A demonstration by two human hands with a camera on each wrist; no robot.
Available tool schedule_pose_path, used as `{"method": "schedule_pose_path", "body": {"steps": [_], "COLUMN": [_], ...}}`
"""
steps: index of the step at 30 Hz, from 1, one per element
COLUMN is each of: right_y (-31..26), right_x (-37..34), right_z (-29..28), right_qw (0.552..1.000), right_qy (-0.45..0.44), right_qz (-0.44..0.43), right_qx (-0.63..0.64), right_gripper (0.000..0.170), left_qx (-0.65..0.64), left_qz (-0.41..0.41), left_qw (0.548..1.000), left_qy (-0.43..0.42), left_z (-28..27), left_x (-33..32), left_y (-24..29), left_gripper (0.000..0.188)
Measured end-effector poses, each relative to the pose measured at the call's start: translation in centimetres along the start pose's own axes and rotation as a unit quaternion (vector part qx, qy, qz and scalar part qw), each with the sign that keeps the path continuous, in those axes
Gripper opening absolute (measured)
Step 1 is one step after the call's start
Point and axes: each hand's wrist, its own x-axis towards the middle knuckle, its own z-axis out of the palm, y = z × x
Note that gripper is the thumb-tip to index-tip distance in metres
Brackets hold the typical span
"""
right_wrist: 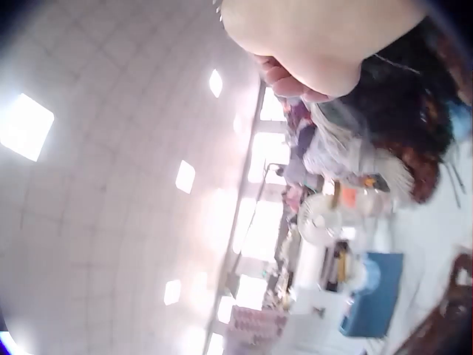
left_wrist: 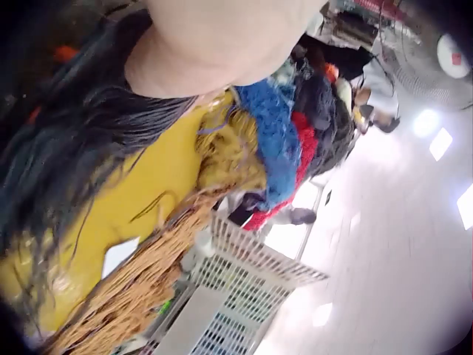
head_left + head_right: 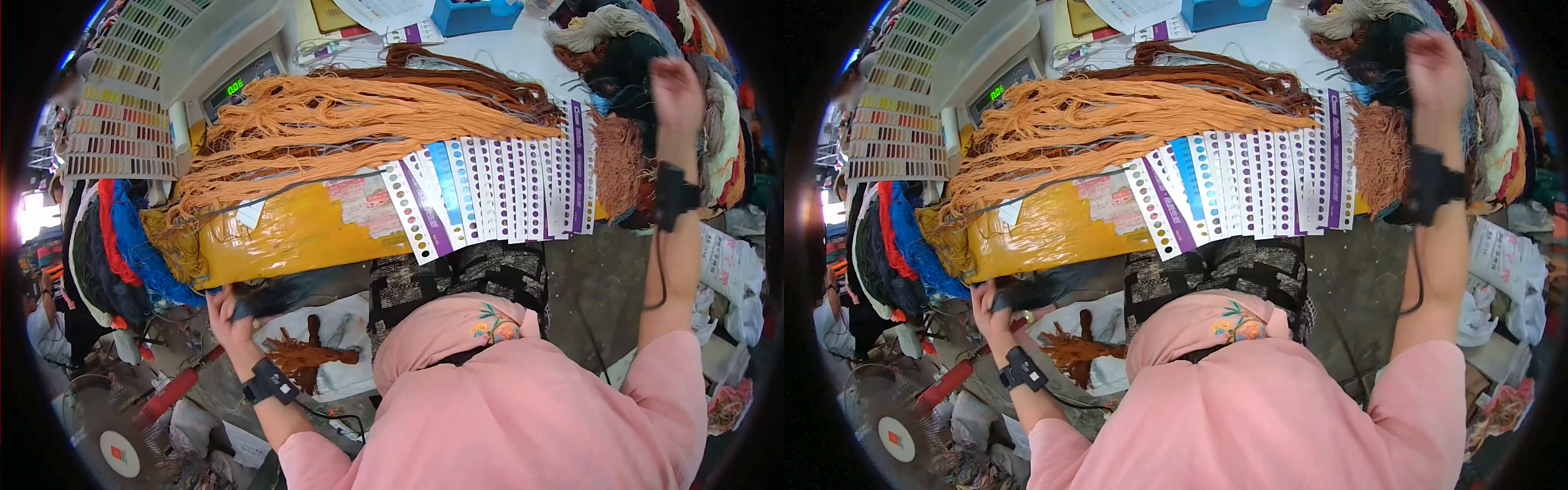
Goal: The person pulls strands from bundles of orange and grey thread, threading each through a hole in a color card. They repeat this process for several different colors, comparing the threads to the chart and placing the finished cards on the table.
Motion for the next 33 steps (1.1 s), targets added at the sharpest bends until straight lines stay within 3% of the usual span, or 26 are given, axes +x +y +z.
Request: {"method": "schedule_pose_path", "body": {"steps": [2, 3, 4, 5, 6, 9, 10, 12, 14, 15, 18, 19, 22, 25, 28, 33], "right_y": [7.6, 11.8, 15.5, 18.5, 21.0, 25.0, 25.6, 25.6, 25.4, 25.3, 25.5, 25.2, 24.3, 25.1, 25.6, 25.4], "right_x": [-5.9, -7.3, -9.4, -11.5, -13.0, -16.7, -17.3, -18.2, -18.0, -17.8, -18.6, -19.4, -20.0, -19.7, -19.7, -19.6], "right_z": [8.4, 8.2, 9.1, 10.4, 10.8, 11.8, 11.6, 11.8, 11.4, 11.2, 11.7, 12.1, 12.8, 12.2, 12.2, 12.1], "right_qw": [0.95, 0.908, 0.85, 0.884, 0.87, 0.85, 0.816, 0.761, 0.775, 0.781, 0.788, 0.763, 0.75, 0.799, 0.821, 0.82], "right_qy": [-0.029, -0.077, -0.257, -0.145, -0.194, -0.148, -0.172, -0.201, -0.205, -0.207, -0.241, -0.284, -0.305, -0.278, -0.253, -0.261], "right_qz": [0.02, 0.039, -0.014, 0.188, 0.161, 0.109, 0.019, -0.068, -0.04, -0.025, -0.115, -0.105, -0.12, -0.081, -0.081, -0.072], "right_qx": [-0.311, -0.411, -0.459, -0.402, -0.424, -0.494, -0.551, -0.613, -0.597, -0.589, -0.555, -0.571, -0.574, -0.527, -0.505, -0.505], "right_gripper": [0.009, 0.009, 0.009, 0.005, 0.006, 0.006, 0.006, 0.009, 0.013, 0.015, 0.022, 0.029, 0.033, 0.031, 0.028, 0.028], "left_qx": [0.084, 0.14, 0.244, 0.324, 0.4, 0.604, 0.654, 0.745, 0.823, 0.811, 0.797, 0.779, 0.735, 0.67, 0.659, 0.704], "left_qz": [-0.118, -0.168, -0.21, -0.211, -0.208, -0.156, -0.145, -0.108, -0.069, -0.046, -0.056, -0.079, -0.093, -0.112, -0.118, -0.116], "left_qw": [0.989, 0.974, 0.941, 0.92, 0.892, 0.78, 0.74, 0.653, 0.554, 0.578, 0.597, 0.617, 0.662, 0.723, 0.734, 0.693], "left_qy": [-0.023, -0.055, -0.104, -0.066, -0.028, -0.055, -0.059, -0.082, -0.104, -0.085, -0.074, -0.082, -0.113, -0.127, -0.117, -0.102], "left_z": [1.6, 2.4, 2.2, 3.0, 3.7, 4.4, 4.4, 4.6, 4.8, 4.9, 5.5, 4.8, 5.1, 4.7, 4.5, 3.8], "left_x": [2.1, 3.0, 4.6, 5.4, 6.0, 7.0, 7.2, 7.8, 8.3, 8.0, 7.2, 8.0, 8.3, 8.7, 8.6, 9.3], "left_y": [-6.8, -11.1, -14.1, -17.4, -20.4, -26.2, -27.3, -27.8, -28.3, -28.1, -27.2, -26.8, -27.1, -27.1, -27.0, -27.4], "left_gripper": [0.036, 0.033, 0.026, 0.023, 0.02, 0.018, 0.018, 0.014, 0.011, 0.011, 0.012, 0.012, 0.013, 0.013, 0.014, 0.013]}}
